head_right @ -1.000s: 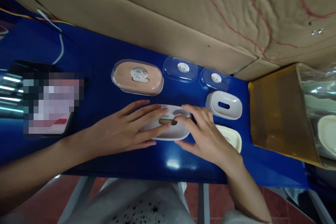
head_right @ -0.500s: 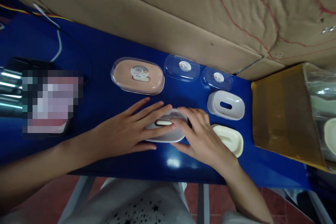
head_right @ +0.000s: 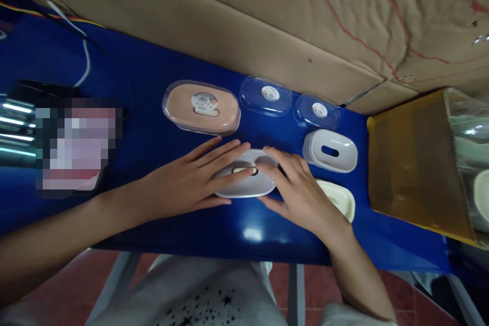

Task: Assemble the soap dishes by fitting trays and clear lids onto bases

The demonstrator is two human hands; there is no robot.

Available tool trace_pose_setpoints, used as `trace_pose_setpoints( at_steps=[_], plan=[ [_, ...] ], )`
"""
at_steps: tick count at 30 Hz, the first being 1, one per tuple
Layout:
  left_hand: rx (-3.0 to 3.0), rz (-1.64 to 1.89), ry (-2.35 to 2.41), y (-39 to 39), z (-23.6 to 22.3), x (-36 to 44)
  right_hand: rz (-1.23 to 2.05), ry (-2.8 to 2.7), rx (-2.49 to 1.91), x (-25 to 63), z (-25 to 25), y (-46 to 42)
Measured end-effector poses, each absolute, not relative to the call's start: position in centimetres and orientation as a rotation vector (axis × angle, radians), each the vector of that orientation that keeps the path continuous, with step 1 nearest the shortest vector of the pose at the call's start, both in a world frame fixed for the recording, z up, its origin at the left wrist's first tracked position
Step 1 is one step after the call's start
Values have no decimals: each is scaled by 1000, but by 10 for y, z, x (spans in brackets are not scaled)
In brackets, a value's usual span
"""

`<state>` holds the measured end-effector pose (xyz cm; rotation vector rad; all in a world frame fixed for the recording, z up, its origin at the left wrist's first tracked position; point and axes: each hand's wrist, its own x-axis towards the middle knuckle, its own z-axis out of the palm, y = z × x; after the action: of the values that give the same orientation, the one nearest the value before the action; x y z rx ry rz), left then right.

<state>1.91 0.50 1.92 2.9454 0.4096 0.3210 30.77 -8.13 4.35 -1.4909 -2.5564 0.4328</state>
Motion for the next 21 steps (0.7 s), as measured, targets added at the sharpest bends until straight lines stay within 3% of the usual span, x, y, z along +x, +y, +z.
trace_pose_setpoints(
  at_steps=[21],
  plan=[
    [2966, 362, 511, 12, 35, 7, 416, -2529, -1521, 311, 51, -85]
  ],
)
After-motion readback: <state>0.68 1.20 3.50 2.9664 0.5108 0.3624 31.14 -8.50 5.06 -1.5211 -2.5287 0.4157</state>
